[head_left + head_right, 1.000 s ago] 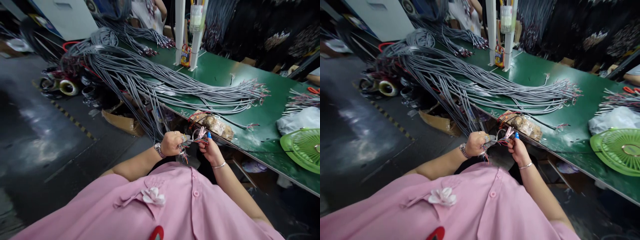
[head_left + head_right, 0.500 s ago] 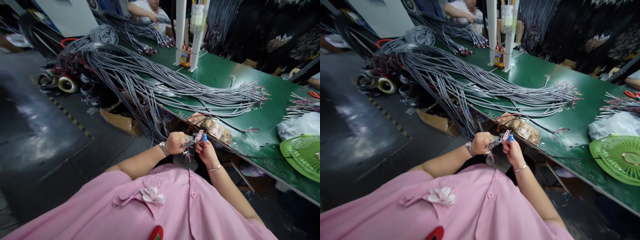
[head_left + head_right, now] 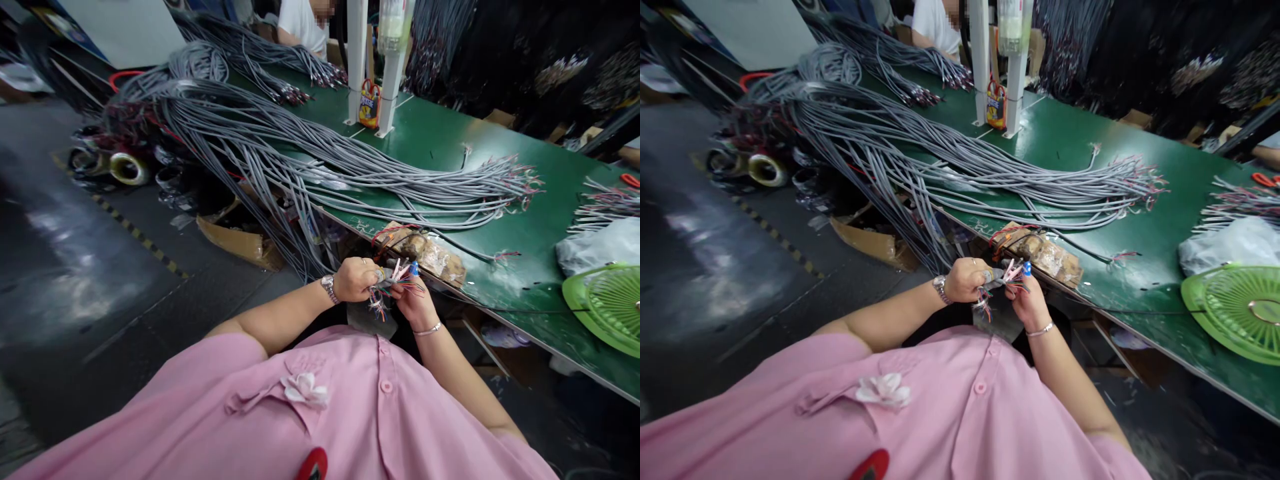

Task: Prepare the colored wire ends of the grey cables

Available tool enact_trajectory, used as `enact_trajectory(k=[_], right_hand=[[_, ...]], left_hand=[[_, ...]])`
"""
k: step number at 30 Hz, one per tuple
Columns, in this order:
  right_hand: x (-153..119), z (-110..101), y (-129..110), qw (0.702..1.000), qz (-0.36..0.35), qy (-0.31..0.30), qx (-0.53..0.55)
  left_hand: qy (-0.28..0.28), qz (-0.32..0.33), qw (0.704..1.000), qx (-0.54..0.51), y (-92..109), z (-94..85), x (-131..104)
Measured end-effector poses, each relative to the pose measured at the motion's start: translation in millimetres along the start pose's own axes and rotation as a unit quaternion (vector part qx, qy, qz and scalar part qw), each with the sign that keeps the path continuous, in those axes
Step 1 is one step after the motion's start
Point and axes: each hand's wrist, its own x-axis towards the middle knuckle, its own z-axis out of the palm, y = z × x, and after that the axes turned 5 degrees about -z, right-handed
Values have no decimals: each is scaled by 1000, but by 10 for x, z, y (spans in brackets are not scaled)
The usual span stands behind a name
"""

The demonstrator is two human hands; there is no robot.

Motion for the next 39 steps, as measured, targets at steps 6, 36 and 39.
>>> enact_trajectory(k=[6,36,39], right_hand=[[18,73,-7,998,6,29,51],[39,123,48,991,-36,102,77],[37,120,50,992,-42,88,85]], left_hand=[[-12,-3,1000,16,3,45,-56],[-94,-54,994,-4,77,0,3],[-104,-47,993,-9,69,-5,47]])
